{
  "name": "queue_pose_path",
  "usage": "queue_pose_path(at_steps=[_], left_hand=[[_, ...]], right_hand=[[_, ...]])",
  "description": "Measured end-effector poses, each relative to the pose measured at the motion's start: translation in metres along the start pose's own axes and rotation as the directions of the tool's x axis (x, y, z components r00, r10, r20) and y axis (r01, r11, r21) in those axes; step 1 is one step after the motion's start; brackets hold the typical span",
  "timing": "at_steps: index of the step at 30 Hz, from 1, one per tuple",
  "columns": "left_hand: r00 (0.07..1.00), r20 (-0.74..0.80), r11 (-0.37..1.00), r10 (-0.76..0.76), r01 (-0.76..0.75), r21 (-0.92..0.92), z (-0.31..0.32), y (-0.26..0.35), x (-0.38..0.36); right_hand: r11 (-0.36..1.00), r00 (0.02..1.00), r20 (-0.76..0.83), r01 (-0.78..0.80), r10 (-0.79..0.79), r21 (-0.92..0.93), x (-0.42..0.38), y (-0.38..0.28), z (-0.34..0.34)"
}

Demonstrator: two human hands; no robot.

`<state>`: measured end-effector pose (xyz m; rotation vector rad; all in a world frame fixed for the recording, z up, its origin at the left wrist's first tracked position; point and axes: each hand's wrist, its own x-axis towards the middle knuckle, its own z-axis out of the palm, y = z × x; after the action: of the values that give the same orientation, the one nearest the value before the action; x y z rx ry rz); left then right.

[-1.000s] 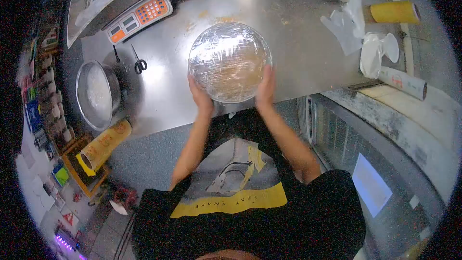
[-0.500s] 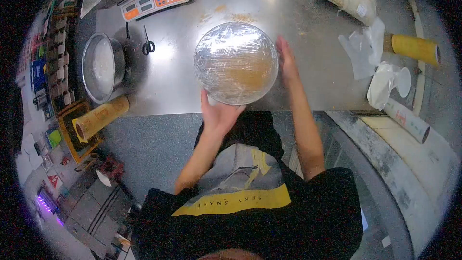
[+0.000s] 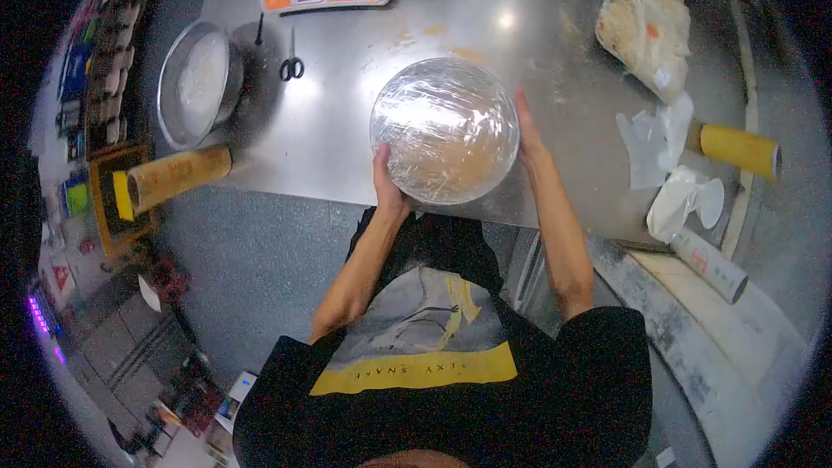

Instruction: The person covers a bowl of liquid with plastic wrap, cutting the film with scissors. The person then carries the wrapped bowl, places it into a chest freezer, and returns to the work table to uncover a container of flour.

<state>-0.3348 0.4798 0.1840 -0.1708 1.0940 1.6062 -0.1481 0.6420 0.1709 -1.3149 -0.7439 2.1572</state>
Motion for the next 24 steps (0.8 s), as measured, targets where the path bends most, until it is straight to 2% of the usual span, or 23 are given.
queue_pose_path(at_steps=[2,4,5,7,8,9,11,12,14,15,16,17,18,19,20,21,22,23,24], left_hand=[[0.999,-0.042,1.000,0.012,-0.011,0.021,-0.004,0.016,-0.002],[0.981,0.192,0.994,0.032,-0.050,0.094,-0.009,0.043,-0.010],[0.983,0.179,0.995,0.043,-0.058,0.082,-0.011,0.057,-0.018],[0.975,0.205,0.988,0.087,-0.112,0.110,-0.007,0.092,-0.029],[0.975,0.224,0.993,0.014,-0.040,0.114,-0.009,0.110,-0.035],[0.974,0.223,0.994,0.041,-0.062,0.092,-0.010,0.128,-0.043],[0.980,0.179,0.988,-0.087,0.063,0.138,-0.025,0.156,-0.063],[0.974,0.201,0.990,-0.104,0.082,0.111,-0.039,0.165,-0.071],[0.986,0.162,0.991,-0.045,0.024,0.131,-0.060,0.184,-0.097],[0.991,0.137,0.985,0.003,-0.027,0.171,-0.071,0.196,-0.109],[0.987,0.163,0.986,-0.005,-0.023,0.168,-0.095,0.204,-0.116],[0.988,0.148,0.987,0.045,-0.067,0.144,-0.118,0.212,-0.131],[0.971,0.206,0.974,0.123,-0.157,0.163,-0.140,0.221,-0.145],[0.942,0.257,0.947,0.214,-0.265,0.181,-0.166,0.234,-0.154],[0.924,0.237,0.891,0.300,-0.361,0.276,-0.209,0.233,-0.156],[0.922,0.286,0.854,0.259,-0.357,0.378,-0.246,0.235,-0.163],[0.880,0.378,0.864,0.287,-0.408,0.296,-0.280,0.234,-0.192],[0.920,0.344,0.922,0.185,-0.284,0.263,-0.316,0.230,-0.214],[0.921,0.329,0.915,0.208,-0.302,0.267,-0.340,0.229,-0.235]], right_hand=[[0.999,0.996,0.082,-0.030,0.032,-0.028,-0.011,0.011,-0.010],[0.995,0.987,0.127,-0.090,0.095,-0.048,-0.028,0.018,-0.016],[0.989,0.977,0.156,-0.137,0.144,-0.057,-0.040,0.022,-0.016],[0.991,0.952,0.277,-0.111,0.129,-0.078,-0.063,0.037,-0.017],[0.990,0.948,0.286,-0.141,0.139,-0.014,-0.079,0.047,-0.012],[0.985,0.943,0.299,-0.168,0.147,0.047,-0.092,0.057,-0.007],[0.992,0.931,0.348,-0.088,0.113,-0.087,-0.109,0.084,-0.001],[0.989,0.921,0.369,-0.090,0.126,-0.115,-0.120,0.087,0.018],[0.986,0.951,0.288,-0.076,0.116,-0.146,-0.141,0.099,0.059],[0.984,0.942,0.318,-0.060,0.111,-0.166,-0.143,0.110,0.066],[0.959,0.933,0.279,-0.167,0.229,-0.231,-0.139,0.121,0.070],[0.960,0.929,0.289,-0.170,0.232,-0.223,-0.148,0.132,0.093],[0.961,0.925,0.298,-0.174,0.234,-0.216,-0.158,0.142,0.117],[0.990,0.919,0.377,-0.070,0.113,-0.124,-0.175,0.144,0.163],[0.989,0.913,0.389,-0.082,0.125,-0.126,-0.187,0.146,0.194],[0.986,0.907,0.397,-0.096,0.142,-0.134,-0.198,0.156,0.223],[0.987,0.902,0.413,-0.068,0.123,-0.146,-0.205,0.172,0.246],[0.986,0.893,0.436,-0.040,0.109,-0.163,-0.211,0.188,0.267],[0.973,0.881,0.454,-0.027,0.132,-0.231,-0.216,0.203,0.286]])
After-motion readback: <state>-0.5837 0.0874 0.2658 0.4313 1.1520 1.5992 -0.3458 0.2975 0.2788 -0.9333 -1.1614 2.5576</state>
